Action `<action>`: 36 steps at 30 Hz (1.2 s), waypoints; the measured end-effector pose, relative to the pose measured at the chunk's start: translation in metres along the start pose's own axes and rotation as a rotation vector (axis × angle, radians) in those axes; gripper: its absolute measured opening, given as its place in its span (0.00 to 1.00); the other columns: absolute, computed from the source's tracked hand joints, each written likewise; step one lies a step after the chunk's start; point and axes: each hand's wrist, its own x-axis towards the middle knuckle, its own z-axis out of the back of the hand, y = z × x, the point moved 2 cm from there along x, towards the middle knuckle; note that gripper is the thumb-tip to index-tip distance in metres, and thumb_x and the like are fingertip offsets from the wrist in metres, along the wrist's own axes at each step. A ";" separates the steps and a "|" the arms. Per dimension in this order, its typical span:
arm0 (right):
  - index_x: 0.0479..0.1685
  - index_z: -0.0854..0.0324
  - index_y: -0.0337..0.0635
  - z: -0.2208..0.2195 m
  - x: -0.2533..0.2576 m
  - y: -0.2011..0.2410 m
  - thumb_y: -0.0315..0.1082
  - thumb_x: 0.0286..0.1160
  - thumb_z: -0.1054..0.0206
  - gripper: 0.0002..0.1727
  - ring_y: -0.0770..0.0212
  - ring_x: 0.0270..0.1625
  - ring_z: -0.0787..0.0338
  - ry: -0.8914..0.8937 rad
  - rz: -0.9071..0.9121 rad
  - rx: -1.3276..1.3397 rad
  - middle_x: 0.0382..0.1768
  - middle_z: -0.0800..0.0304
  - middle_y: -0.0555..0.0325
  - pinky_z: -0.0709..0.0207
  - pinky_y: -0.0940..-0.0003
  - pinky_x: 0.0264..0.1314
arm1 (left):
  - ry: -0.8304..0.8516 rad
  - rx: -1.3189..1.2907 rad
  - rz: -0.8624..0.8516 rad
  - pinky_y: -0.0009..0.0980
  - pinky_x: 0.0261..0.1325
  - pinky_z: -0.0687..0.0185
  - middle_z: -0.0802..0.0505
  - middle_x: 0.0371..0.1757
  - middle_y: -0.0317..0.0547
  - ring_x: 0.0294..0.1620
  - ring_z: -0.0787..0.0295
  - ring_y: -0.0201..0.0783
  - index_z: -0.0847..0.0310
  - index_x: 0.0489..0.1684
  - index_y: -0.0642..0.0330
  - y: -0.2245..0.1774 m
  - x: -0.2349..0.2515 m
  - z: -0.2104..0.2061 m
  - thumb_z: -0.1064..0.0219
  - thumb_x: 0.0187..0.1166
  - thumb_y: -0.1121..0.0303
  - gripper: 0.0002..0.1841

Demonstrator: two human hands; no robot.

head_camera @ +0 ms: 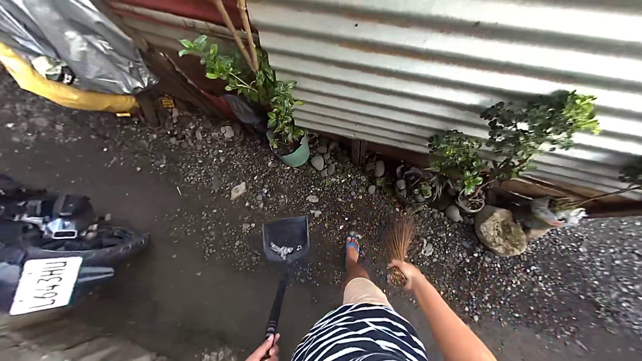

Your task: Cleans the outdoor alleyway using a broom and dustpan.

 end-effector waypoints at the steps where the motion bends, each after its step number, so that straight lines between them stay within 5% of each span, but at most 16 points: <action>1: 0.66 0.28 0.35 -0.016 0.012 0.015 0.34 0.83 0.36 0.18 0.58 0.33 0.16 -0.001 -0.003 -0.119 0.40 0.18 0.48 0.17 0.60 0.37 | -0.006 -0.015 0.012 0.11 0.13 0.32 0.20 0.22 0.29 0.12 0.28 0.18 0.27 0.55 0.54 -0.011 0.005 -0.007 0.60 0.96 0.61 0.15; 3: 0.73 0.29 0.31 -0.044 0.022 0.038 0.33 0.77 0.29 0.28 0.50 0.54 0.14 0.014 -0.008 -0.329 0.57 0.16 0.39 0.19 0.50 0.57 | -0.023 -0.043 0.032 0.11 0.13 0.31 0.20 0.21 0.30 0.11 0.27 0.18 0.25 0.55 0.56 -0.035 0.015 -0.019 0.59 0.96 0.62 0.15; 5: 0.76 0.31 0.30 -0.062 0.012 0.054 0.34 0.74 0.26 0.32 0.46 0.61 0.15 0.029 -0.012 -0.467 0.62 0.17 0.35 0.21 0.46 0.64 | -0.033 -0.052 0.039 0.11 0.13 0.31 0.19 0.21 0.31 0.11 0.27 0.18 0.24 0.55 0.58 -0.064 0.026 -0.029 0.58 0.95 0.61 0.16; 11: 0.82 0.36 0.38 -0.018 -0.080 0.075 0.28 0.68 0.27 0.38 0.46 0.41 0.10 0.061 0.023 -0.578 0.51 0.14 0.38 0.14 0.47 0.45 | -0.082 0.061 0.130 0.12 0.13 0.33 0.21 0.22 0.31 0.11 0.30 0.19 0.26 0.56 0.57 -0.125 0.044 -0.047 0.56 0.95 0.63 0.13; 14: 0.91 0.47 0.46 -0.013 -0.095 0.081 0.27 0.61 0.23 0.52 0.42 0.47 0.09 -0.027 0.056 -0.629 0.59 0.15 0.35 0.14 0.42 0.50 | -0.085 0.100 0.174 0.12 0.13 0.33 0.22 0.22 0.31 0.11 0.30 0.19 0.27 0.53 0.57 -0.148 0.059 -0.045 0.54 0.95 0.63 0.12; 17: 0.98 0.63 0.50 -0.031 -0.045 0.093 0.32 0.61 0.21 0.62 0.36 0.63 0.12 -0.149 0.064 -0.737 0.67 0.17 0.31 0.20 0.35 0.66 | -0.087 0.141 0.196 0.12 0.12 0.34 0.22 0.21 0.32 0.11 0.31 0.20 0.25 0.50 0.57 -0.187 0.076 -0.046 0.53 0.94 0.63 0.12; 21: 0.91 0.47 0.41 -0.046 0.052 0.112 0.33 0.64 0.21 0.51 0.36 0.73 0.18 -0.168 0.004 -0.771 0.71 0.21 0.30 0.27 0.37 0.74 | -0.132 0.220 0.236 0.13 0.12 0.35 0.22 0.20 0.32 0.10 0.32 0.19 0.24 0.49 0.56 -0.229 0.077 -0.052 0.52 0.94 0.63 0.12; 23: 0.92 0.47 0.41 -0.053 0.063 0.106 0.33 0.66 0.21 0.51 0.37 0.76 0.20 -0.126 -0.030 -0.780 0.74 0.22 0.31 0.29 0.38 0.77 | -0.147 0.266 0.247 0.13 0.11 0.35 0.23 0.20 0.31 0.10 0.32 0.19 0.25 0.48 0.56 -0.246 0.075 -0.052 0.51 0.94 0.62 0.11; 32: 0.94 0.51 0.52 -0.022 -0.103 0.091 0.22 0.69 0.30 0.50 0.48 0.36 0.12 -0.083 0.042 -0.385 0.58 0.17 0.38 0.14 0.51 0.36 | -0.178 0.310 0.196 0.13 0.12 0.35 0.24 0.20 0.31 0.10 0.33 0.19 0.26 0.44 0.54 -0.266 0.090 -0.067 0.49 0.93 0.63 0.09; 36: 0.94 0.51 0.52 -0.021 -0.087 0.084 0.22 0.70 0.31 0.49 0.52 0.30 0.14 -0.090 0.046 -0.310 0.53 0.17 0.40 0.16 0.53 0.31 | -0.177 0.239 0.181 0.13 0.12 0.34 0.24 0.20 0.31 0.10 0.32 0.19 0.26 0.43 0.54 -0.265 0.093 -0.078 0.49 0.93 0.64 0.09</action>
